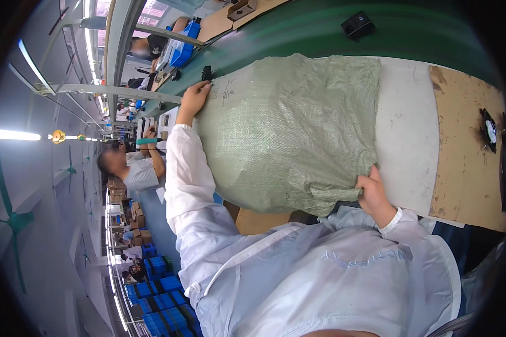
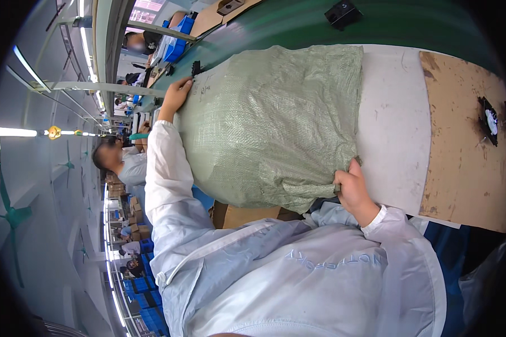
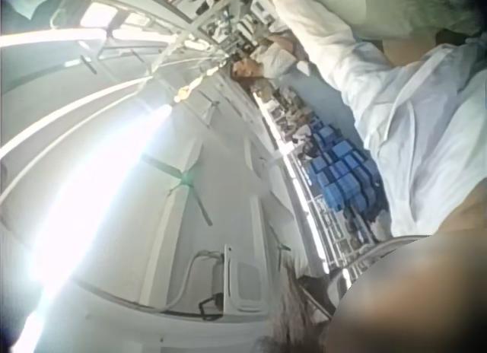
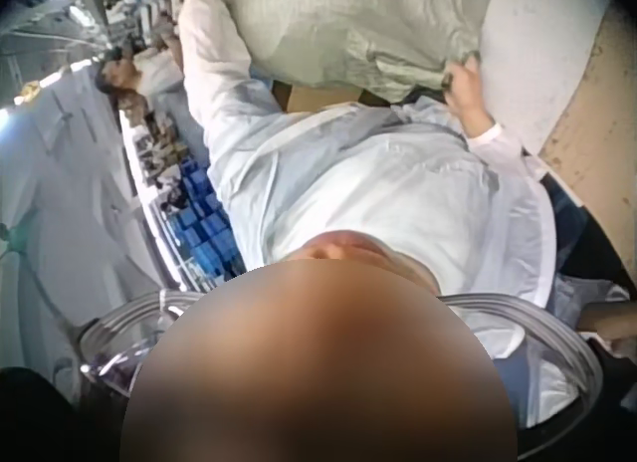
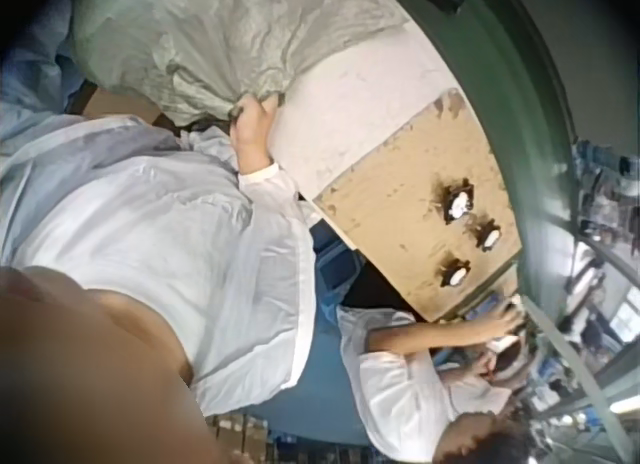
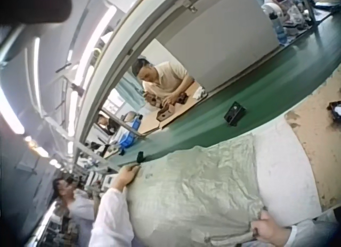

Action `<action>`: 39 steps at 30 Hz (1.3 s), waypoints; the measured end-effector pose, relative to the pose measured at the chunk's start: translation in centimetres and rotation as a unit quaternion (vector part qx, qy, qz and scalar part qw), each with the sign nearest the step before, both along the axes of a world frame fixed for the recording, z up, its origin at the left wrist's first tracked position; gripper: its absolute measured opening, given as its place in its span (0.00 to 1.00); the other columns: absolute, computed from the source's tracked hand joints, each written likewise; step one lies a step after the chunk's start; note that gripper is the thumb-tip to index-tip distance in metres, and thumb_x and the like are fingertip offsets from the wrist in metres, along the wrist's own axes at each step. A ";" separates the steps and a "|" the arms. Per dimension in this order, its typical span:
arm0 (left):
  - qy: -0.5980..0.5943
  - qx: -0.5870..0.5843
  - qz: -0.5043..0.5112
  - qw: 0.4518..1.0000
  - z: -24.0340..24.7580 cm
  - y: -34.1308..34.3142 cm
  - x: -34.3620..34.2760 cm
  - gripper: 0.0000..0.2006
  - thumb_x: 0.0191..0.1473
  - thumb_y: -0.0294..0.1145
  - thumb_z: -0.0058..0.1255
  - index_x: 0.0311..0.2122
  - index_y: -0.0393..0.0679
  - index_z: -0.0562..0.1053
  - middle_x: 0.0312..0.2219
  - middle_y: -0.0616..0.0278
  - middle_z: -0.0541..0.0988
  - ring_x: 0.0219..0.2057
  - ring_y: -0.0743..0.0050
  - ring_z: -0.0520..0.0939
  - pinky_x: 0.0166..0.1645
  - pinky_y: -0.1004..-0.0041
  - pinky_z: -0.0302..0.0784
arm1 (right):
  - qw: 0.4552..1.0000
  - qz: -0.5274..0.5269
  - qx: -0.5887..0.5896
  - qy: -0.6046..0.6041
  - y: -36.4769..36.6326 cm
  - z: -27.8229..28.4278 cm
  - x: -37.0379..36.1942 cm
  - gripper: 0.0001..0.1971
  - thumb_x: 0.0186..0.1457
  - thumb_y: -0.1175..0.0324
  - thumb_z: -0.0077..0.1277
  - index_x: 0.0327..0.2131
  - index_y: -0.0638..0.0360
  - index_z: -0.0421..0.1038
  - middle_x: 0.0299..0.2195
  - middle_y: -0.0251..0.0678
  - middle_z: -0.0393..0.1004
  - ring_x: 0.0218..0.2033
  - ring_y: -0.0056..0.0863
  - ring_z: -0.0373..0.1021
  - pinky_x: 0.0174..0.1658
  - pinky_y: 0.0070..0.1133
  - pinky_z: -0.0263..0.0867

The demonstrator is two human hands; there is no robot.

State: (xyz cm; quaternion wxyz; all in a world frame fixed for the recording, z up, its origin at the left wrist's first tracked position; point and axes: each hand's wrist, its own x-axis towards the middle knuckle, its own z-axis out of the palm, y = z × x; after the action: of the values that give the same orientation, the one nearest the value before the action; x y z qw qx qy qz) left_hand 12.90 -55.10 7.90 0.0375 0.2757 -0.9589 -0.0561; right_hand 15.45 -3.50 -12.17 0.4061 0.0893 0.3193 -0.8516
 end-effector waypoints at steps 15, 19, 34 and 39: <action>0.158 -0.237 -0.074 0.956 7.6 1.1 3.0 0.11 0.53 0.35 0.57 0.36 0.38 0.81 0.26 0.55 0.84 0.23 0.64 0.81 0.33 0.70 0.76 | 0.995 -0.009 0.103 -0.014 0.1 -0.2 -0.6 0.20 0.53 0.73 0.44 0.51 0.66 0.65 0.44 0.41 0.72 0.38 0.26 0.65 0.42 0.18 0.61; 0.159 -0.228 -0.069 0.958 9.1 2.1 4.1 0.11 0.54 0.35 0.57 0.35 0.37 0.81 0.26 0.56 0.84 0.24 0.67 0.81 0.33 0.72 0.76 | 0.993 0.005 0.111 -0.029 -0.2 1.5 0.0 0.19 0.56 0.69 0.45 0.51 0.67 0.65 0.43 0.41 0.73 0.40 0.28 0.67 0.45 0.19 0.63; 0.242 0.064 0.027 0.968 2.9 0.2 13.7 0.16 0.57 0.38 0.50 0.43 0.36 0.77 0.34 0.52 0.81 0.33 0.63 0.80 0.39 0.69 0.76 | 0.993 0.027 0.107 -0.030 -0.5 0.5 -0.3 0.22 0.62 0.60 0.44 0.54 0.65 0.66 0.49 0.41 0.72 0.46 0.28 0.69 0.49 0.21 0.64; 0.257 0.107 0.110 0.954 0.4 0.3 14.8 0.19 0.57 0.40 0.48 0.44 0.35 0.77 0.35 0.50 0.81 0.34 0.62 0.80 0.40 0.69 0.76 | 0.995 0.002 0.100 -0.017 -0.7 0.2 -0.1 0.23 0.62 0.59 0.44 0.54 0.65 0.67 0.48 0.41 0.74 0.43 0.27 0.71 0.46 0.20 0.66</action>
State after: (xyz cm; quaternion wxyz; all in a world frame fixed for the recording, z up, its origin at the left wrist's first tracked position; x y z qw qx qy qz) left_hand 27.72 -54.76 8.32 0.2586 0.3580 -0.8691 -0.2226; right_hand 15.35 -4.22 -11.99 0.4026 0.1433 0.3956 -0.8129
